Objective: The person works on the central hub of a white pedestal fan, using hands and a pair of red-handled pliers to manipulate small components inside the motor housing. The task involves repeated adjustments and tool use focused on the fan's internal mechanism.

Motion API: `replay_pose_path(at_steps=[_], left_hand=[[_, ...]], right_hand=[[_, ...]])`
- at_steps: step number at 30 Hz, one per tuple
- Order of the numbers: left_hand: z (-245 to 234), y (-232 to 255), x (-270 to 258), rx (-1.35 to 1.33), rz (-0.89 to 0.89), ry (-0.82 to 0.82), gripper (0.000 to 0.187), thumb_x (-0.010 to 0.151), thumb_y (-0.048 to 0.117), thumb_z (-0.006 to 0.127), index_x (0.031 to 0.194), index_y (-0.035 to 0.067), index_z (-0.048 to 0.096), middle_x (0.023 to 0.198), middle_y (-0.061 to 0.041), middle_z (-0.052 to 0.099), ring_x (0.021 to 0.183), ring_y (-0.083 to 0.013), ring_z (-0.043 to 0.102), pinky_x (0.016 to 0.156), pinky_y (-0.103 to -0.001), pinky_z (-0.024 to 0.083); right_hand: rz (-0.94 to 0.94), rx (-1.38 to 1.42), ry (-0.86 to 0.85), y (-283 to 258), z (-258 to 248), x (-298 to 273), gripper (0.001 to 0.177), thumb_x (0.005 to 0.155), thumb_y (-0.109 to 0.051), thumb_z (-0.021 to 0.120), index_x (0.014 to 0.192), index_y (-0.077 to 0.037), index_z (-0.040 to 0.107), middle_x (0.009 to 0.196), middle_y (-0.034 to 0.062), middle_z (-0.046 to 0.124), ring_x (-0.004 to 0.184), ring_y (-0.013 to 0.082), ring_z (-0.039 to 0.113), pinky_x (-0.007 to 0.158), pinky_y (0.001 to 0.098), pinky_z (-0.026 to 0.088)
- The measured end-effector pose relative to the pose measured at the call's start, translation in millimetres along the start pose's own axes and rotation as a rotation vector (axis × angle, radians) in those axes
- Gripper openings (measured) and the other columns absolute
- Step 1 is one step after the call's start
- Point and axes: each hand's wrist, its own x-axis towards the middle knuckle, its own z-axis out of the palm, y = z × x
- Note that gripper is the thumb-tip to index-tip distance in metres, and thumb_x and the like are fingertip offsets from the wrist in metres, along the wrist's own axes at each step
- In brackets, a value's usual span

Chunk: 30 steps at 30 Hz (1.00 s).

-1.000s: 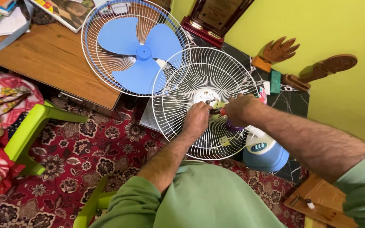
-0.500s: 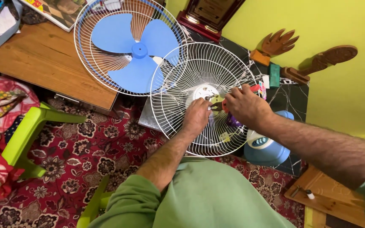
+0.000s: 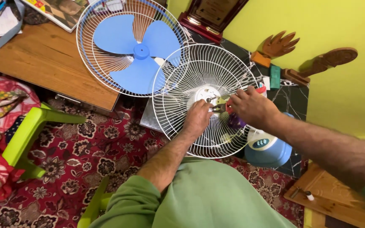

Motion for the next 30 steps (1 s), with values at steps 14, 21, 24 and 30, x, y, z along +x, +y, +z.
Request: replay_pose_path(at_steps=[14, 21, 24, 30], left_hand=[[13, -9, 4, 0.025, 0.022, 0.028, 0.032, 0.089, 0.02, 0.078, 0.114, 0.0, 0.073, 0.106, -0.013, 0.067, 0.1, -0.0229, 0.064, 0.089, -0.036, 0.059], [6, -6, 2, 0.033, 0.05, 0.018, 0.025, 0.089, 0.016, 0.077, 0.11, 0.003, 0.075, 0.103, -0.012, 0.067, 0.098, -0.0229, 0.065, 0.09, -0.037, 0.058], [-2, 1, 6, 0.032, 0.06, 0.021, 0.026, 0.086, 0.016, 0.079, 0.108, 0.004, 0.074, 0.104, -0.011, 0.067, 0.098, -0.0237, 0.065, 0.092, -0.038, 0.056], [-16, 7, -4, -0.134, -0.093, -0.041, 0.038, 0.092, 0.007, 0.07, 0.129, 0.003, 0.062, 0.112, -0.012, 0.061, 0.102, -0.0247, 0.064, 0.092, -0.034, 0.061]], right_hand=[[0.059, 0.274, -0.065, 5, 13, 2, 0.041, 0.1, -0.027, 0.053, 0.138, -0.01, 0.054, 0.136, 0.0058, 0.053, 0.119, 0.0246, 0.054, 0.093, 0.0432, 0.05], [0.121, 0.673, -0.337, -2, 31, 4, 0.035, 0.097, -0.022, 0.061, 0.13, -0.011, 0.064, 0.129, 0.0117, 0.065, 0.117, 0.0272, 0.068, 0.099, 0.0419, 0.055], [0.135, 0.589, -0.249, -8, 36, 0, 0.037, 0.097, -0.022, 0.059, 0.133, -0.012, 0.059, 0.134, 0.0107, 0.059, 0.123, 0.0287, 0.062, 0.1, 0.0445, 0.054], [0.151, 0.32, 0.115, -9, 37, -19, 0.039, 0.095, -0.021, 0.056, 0.131, -0.008, 0.058, 0.13, 0.0099, 0.057, 0.118, 0.0283, 0.056, 0.097, 0.0472, 0.048]])
